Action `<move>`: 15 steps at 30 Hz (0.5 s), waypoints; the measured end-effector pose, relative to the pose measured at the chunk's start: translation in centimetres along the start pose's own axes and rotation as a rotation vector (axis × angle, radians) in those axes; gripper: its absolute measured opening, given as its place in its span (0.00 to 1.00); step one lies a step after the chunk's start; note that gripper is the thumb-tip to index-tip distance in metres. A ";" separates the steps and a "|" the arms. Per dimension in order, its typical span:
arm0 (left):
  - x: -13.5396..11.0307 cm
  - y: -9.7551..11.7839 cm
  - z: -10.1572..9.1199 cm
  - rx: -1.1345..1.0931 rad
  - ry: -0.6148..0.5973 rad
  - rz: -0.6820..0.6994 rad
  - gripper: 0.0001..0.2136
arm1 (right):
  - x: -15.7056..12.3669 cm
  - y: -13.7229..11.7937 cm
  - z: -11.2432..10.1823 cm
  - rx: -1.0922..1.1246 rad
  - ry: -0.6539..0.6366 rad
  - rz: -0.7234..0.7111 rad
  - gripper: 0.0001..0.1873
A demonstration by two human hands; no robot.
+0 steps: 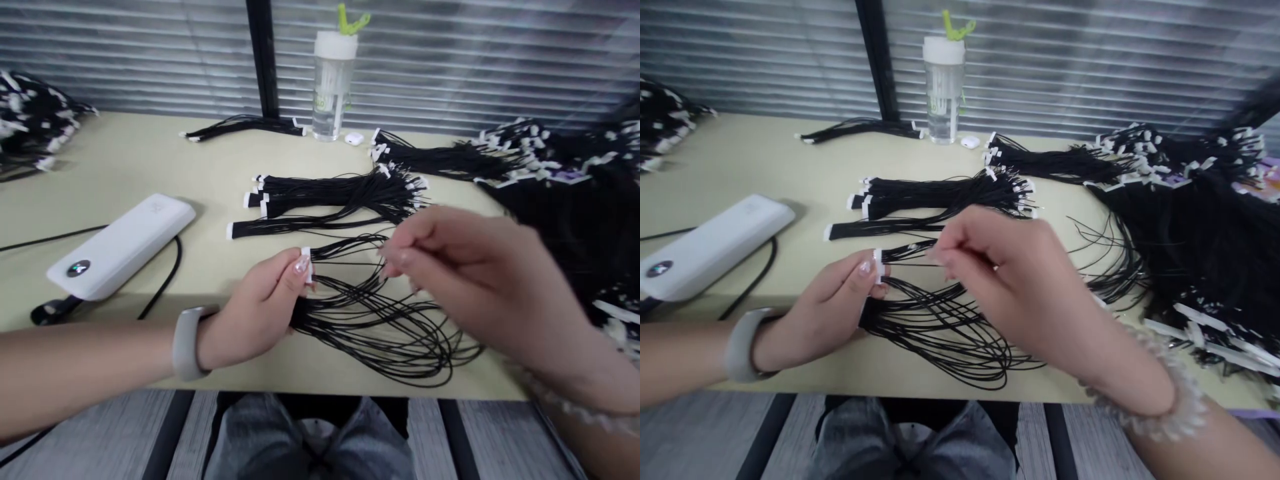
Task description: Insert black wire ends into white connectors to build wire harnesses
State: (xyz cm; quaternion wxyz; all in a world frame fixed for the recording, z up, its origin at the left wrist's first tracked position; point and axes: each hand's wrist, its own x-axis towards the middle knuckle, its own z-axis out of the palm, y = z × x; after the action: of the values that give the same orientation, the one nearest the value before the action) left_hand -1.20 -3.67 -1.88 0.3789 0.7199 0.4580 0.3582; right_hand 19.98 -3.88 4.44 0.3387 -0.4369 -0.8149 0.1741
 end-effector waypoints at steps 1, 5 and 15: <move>0.0 0.0 0.0 0.004 -0.011 0.006 0.16 | -0.1 -0.1 0.6 -0.080 -0.024 -0.050 0.05; 0.0 0.2 -0.2 0.040 -0.022 0.045 0.16 | 0.1 0.3 2.2 -0.196 -0.073 -0.113 0.06; 0.1 0.4 -0.3 0.046 -0.086 0.100 0.15 | -0.1 0.1 3.6 -0.243 -0.068 -0.108 0.08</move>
State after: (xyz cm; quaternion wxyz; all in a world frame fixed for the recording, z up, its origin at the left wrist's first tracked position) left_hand -1.26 -3.62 -1.41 0.3633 0.7653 0.4126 0.3348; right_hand 17.58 -3.86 1.74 0.2643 -0.4243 -0.8632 0.0705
